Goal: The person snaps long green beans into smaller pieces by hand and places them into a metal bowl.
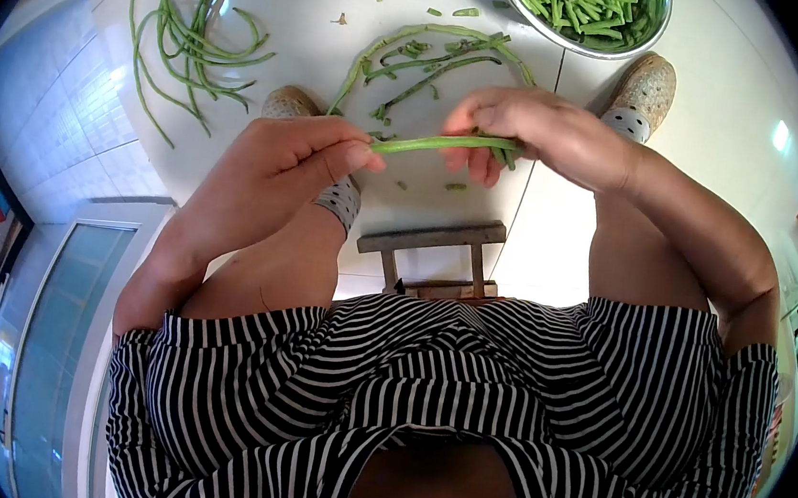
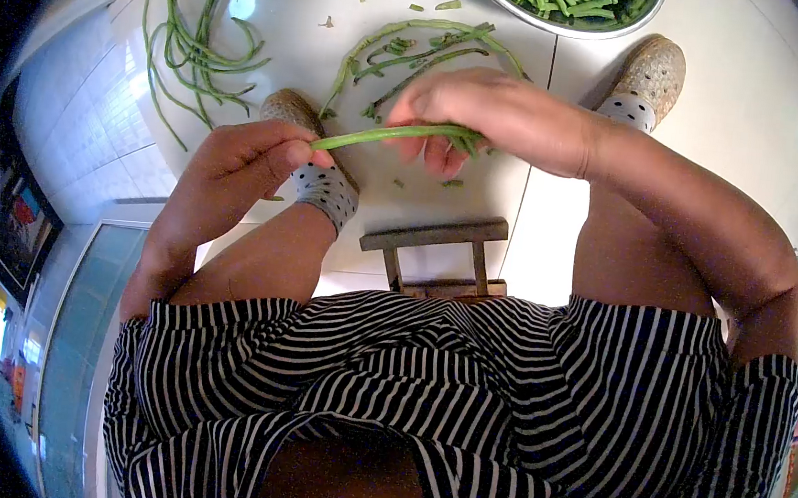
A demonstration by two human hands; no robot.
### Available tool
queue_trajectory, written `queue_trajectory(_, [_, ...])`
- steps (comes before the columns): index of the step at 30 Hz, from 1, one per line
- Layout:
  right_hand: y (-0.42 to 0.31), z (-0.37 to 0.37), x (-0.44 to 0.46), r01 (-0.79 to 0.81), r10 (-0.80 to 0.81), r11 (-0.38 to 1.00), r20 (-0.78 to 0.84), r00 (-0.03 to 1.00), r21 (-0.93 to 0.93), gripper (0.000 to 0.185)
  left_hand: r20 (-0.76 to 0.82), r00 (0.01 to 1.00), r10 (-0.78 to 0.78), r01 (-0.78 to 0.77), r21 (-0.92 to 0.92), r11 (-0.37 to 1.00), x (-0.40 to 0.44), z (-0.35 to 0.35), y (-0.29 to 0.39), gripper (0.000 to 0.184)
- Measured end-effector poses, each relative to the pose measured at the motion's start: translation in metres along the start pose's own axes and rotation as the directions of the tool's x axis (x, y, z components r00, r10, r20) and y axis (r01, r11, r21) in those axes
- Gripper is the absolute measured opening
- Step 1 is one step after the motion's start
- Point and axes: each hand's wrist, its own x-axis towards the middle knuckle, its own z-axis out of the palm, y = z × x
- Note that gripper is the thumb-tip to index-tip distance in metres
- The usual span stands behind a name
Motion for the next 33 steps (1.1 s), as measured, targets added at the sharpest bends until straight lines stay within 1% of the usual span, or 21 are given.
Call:
queue_trajectory(5, [-0.005, 0.005, -0.007, -0.009, 0.018, 0.994, 0.081, 0.997, -0.105, 0.024, 0.009, 0.998, -0.062, 0.062, -0.006, 0.998, 0.000, -0.001, 0.003, 0.025])
queue_trajectory(7, [-0.016, 0.007, -0.011, -0.076, 0.096, 0.957, 0.060, 0.994, -0.279, 0.024, 0.026, 0.998, -0.059, 0.059, -0.013, 0.998, 0.000, 0.000, 0.004, 0.025])
queue_trajectory(8, [-0.009, 0.005, -0.010, 0.052, -0.061, 0.891, -0.005, 0.998, -0.452, 0.023, 0.038, 0.998, -0.044, 0.044, -0.003, 0.999, 0.000, 0.001, 0.005, 0.024])
queue_trajectory(9, [-0.007, 0.004, -0.010, 0.048, -0.060, 0.888, -0.011, 0.998, -0.458, 0.023, 0.049, 0.998, -0.028, 0.028, 0.008, 1.000, 0.000, 0.002, 0.006, 0.023])
queue_trajectory(11, [-0.008, 0.005, -0.007, 0.030, -0.135, 0.908, -0.224, 0.965, -0.418, 0.025, 0.040, 0.999, -0.022, 0.022, 0.007, 1.000, 0.001, 0.001, 0.014, 0.024])
queue_trajectory(13, [-0.019, 0.001, -0.010, 0.044, -0.157, 0.892, -0.217, 0.964, -0.450, 0.028, 0.032, 0.999, -0.026, 0.026, 0.006, 1.000, 0.001, 0.000, 0.014, 0.025])
queue_trajectory(15, [-0.022, -0.011, -0.010, -0.012, -0.156, 0.956, -0.543, 0.825, -0.294, 0.030, -0.011, 0.998, 0.062, -0.062, 0.032, 0.998, 0.000, 0.001, 0.005, 0.024])
queue_trajectory(16, [-0.025, -0.021, -0.012, -0.008, -0.218, 0.941, -0.626, 0.749, -0.337, 0.029, -0.013, 0.998, 0.064, -0.063, 0.033, 0.997, 0.000, 0.001, 0.003, 0.024])
queue_trajectory(17, [-0.025, -0.035, -0.014, -0.010, -0.277, 0.926, -0.697, 0.661, -0.378, 0.029, -0.015, 1.000, -0.017, 0.017, -0.023, 1.000, -0.001, 0.000, 0.002, 0.024])
queue_trajectory(18, [-0.018, -0.055, -0.015, 0.081, -0.408, 0.880, -0.657, 0.633, -0.469, 0.027, -0.011, 0.995, -0.101, 0.100, -0.081, 0.992, -0.001, 0.001, 0.001, 0.025])
queue_trajectory(19, [-0.015, -0.078, -0.016, 0.046, -0.537, 0.749, -0.565, 0.627, -0.661, 0.029, -0.008, 0.994, -0.110, 0.108, -0.084, 0.991, -0.002, 0.001, 0.003, 0.025])
queue_trajectory(20, [-0.027, -0.054, -0.011, -0.245, -0.597, 0.583, -0.613, 0.518, -0.774, 0.028, 0.007, 0.989, -0.147, 0.147, -0.091, 0.985, -0.002, 0.000, 0.007, 0.025])
queue_trajectory(22, [-0.033, -0.040, -0.007, -0.528, -0.680, 0.372, -0.612, 0.405, -0.763, 0.036, 0.020, 0.983, -0.181, 0.182, -0.091, 0.979, 0.000, -0.002, 0.008, 0.026])
queue_trajectory(24, [-0.020, -0.062, -0.007, -0.319, -0.791, 0.164, -0.317, 0.523, -0.934, 0.033, 0.036, 0.989, -0.141, 0.144, -0.119, 0.982, 0.001, -0.002, 0.005, 0.027])
queue_trajectory(25, [-0.017, -0.060, -0.008, -0.318, -0.790, 0.162, -0.316, 0.525, -0.934, 0.033, 0.035, 0.989, -0.142, 0.145, -0.121, 0.982, 0.002, -0.003, 0.006, 0.027])
queue_trajectory(26, [-0.020, -0.045, -0.008, -0.024, -0.625, 0.452, -0.336, 0.704, -0.892, 0.034, 0.057, 0.988, -0.142, 0.147, -0.109, 0.983, 0.003, -0.004, 0.008, 0.028])
queue_trajectory(27, [-0.022, -0.030, -0.008, 0.196, -0.456, 0.722, -0.244, 0.856, -0.664, 0.037, 0.079, 0.986, -0.144, 0.151, -0.095, 0.984, 0.004, -0.004, 0.009, 0.029])
queue_trajectory(28, [-0.019, -0.016, -0.006, 0.197, -0.455, 0.725, -0.244, 0.856, -0.660, 0.037, 0.081, 0.986, -0.148, 0.156, -0.095, 0.983, 0.004, -0.001, 0.007, 0.029])
queue_trajectory(30, [-0.009, 0.009, -0.002, 0.262, -0.379, 0.677, -0.020, 0.925, -0.688, 0.036, 0.067, 0.996, -0.065, 0.074, -0.137, 0.988, 0.007, 0.006, 0.002, 0.030])
queue_trajectory(31, [-0.008, 0.013, -0.003, 0.261, -0.377, 0.679, -0.021, 0.926, -0.686, 0.036, 0.069, 0.995, -0.066, 0.075, -0.138, 0.988, 0.008, 0.006, 0.004, 0.030])
queue_trajectory(33, [-0.008, 0.018, -0.003, 0.266, -0.278, 0.604, 0.115, 0.954, -0.752, 0.033, 0.120, 0.988, -0.100, 0.118, -0.156, 0.981, 0.008, 0.006, 0.007, 0.031])
